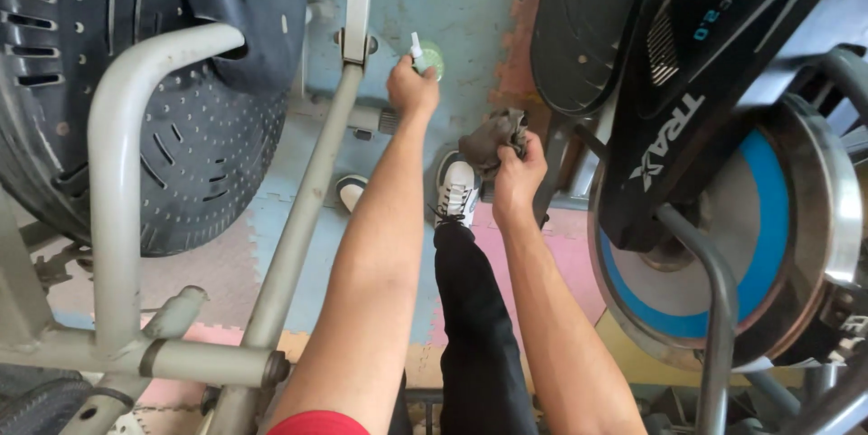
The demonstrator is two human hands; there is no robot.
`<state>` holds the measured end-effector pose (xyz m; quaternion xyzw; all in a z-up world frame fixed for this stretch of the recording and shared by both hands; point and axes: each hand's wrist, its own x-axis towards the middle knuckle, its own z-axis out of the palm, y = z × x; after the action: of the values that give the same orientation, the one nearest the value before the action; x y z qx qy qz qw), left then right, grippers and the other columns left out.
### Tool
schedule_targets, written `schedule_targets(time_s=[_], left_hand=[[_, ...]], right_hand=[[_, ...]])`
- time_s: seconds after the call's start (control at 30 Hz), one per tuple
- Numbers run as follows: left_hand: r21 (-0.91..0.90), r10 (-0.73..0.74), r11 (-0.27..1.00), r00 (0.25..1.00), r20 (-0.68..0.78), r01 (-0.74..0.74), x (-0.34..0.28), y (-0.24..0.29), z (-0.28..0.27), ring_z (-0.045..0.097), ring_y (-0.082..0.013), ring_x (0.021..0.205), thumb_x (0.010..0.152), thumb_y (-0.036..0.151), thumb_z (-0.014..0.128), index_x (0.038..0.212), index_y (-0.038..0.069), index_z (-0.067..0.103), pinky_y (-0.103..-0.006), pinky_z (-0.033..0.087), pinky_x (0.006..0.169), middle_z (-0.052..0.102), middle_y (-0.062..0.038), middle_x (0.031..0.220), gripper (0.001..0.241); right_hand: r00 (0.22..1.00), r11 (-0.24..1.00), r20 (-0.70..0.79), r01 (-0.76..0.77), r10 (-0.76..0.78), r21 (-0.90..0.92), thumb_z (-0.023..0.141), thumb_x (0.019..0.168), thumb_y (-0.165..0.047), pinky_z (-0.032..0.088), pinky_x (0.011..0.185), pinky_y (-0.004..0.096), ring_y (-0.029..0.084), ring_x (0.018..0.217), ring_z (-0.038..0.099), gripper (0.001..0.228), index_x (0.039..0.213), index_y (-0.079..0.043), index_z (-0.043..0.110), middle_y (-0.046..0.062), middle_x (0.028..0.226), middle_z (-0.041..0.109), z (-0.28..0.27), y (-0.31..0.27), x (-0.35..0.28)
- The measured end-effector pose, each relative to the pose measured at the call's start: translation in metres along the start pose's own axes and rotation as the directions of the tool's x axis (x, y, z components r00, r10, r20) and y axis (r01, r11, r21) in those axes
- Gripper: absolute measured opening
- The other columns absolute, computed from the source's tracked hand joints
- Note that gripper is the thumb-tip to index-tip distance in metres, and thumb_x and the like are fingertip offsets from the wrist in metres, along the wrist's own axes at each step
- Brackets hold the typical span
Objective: Cleaning and wiping down an elliptical trainer using a spray bottle and a cloth.
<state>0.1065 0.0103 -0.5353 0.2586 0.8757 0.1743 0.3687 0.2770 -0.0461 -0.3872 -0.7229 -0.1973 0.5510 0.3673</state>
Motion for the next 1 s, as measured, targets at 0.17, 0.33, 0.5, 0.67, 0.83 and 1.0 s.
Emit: schedule_targets(time_s=[0.17,0.33,0.5,0.67,0.83,1.0], left_hand=[[0.082,0.292,0.956,0.944,-0.156,-0.283,-0.046,0.016,-0.039,0.065,-0.0420,0.102,0.085,0.013,0.070,0.111,0.000,0.068,-0.0509,0.051,0.088,0.068,-0.021,0.107,0.029],[-0.061,0.378,0.921,0.919,-0.109,-0.386,-0.154,0.112,-0.119,0.064,-0.0297,0.081,0.088,0.012,0.067,0.103,-0.002,0.069,-0.0434,0.051,0.072,0.064,-0.015,0.094,0.021],[-0.170,0.520,0.845,0.853,0.036,-0.508,-0.226,0.176,-0.209,0.062,-0.0203,0.066,0.084,0.010,0.072,0.095,-0.004,0.070,-0.0353,0.051,0.059,0.064,-0.012,0.085,0.018],[-0.373,0.674,0.732,0.685,0.276,-0.569,-0.259,0.218,-0.255,0.065,-0.0188,0.066,0.082,0.011,0.075,0.104,-0.003,0.071,-0.0325,0.055,0.059,0.065,-0.011,0.087,0.026],[-0.230,0.661,0.748,0.667,0.344,-0.623,-0.268,0.232,-0.258,0.066,-0.0267,0.083,0.084,0.020,0.078,0.107,-0.001,0.070,-0.0399,0.054,0.076,0.068,-0.012,0.095,0.032],[-0.342,0.720,0.694,0.619,0.314,-0.634,-0.258,0.227,-0.237,0.060,-0.0367,0.124,0.091,0.027,0.073,0.138,0.000,0.050,-0.0468,0.048,0.109,0.062,-0.017,0.133,0.059]], right_hand=[[0.995,0.994,-0.021,-0.092,0.094,0.049,0.058,0.087,0.005,0.049,0.084,0.028,0.012,0.092,0.059,0.021,0.107,0.000,0.063,0.003,0.100,0.064,-0.006,-0.015,-0.022],[0.992,0.995,-0.100,0.073,-0.079,-0.067,0.053,0.087,0.005,0.050,0.088,0.028,0.012,0.096,0.061,0.031,0.116,-0.001,0.060,0.004,0.105,0.066,-0.012,-0.034,-0.027],[0.994,1.000,-0.113,0.016,-0.014,0.016,0.053,0.087,0.001,0.050,0.089,0.028,0.012,0.099,0.062,0.034,0.119,-0.007,0.062,0.004,0.110,0.066,-0.024,-0.050,-0.023],[0.814,0.756,0.461,-0.538,0.353,0.372,0.044,0.101,-0.045,0.056,0.066,0.036,0.022,0.075,0.068,0.049,0.098,-0.004,0.069,0.010,0.087,0.070,-0.020,-0.113,-0.050],[0.842,0.781,0.478,-0.466,0.249,0.415,0.043,0.111,-0.042,0.054,0.063,0.034,0.019,0.074,0.067,0.049,0.101,-0.002,0.069,0.008,0.087,0.068,-0.032,-0.075,-0.058],[0.881,0.814,0.435,-0.386,0.186,0.434,0.047,0.101,-0.030,0.058,0.082,0.032,0.016,0.095,0.070,0.032,0.119,-0.009,0.064,0.006,0.106,0.068,-0.028,-0.070,-0.047]])
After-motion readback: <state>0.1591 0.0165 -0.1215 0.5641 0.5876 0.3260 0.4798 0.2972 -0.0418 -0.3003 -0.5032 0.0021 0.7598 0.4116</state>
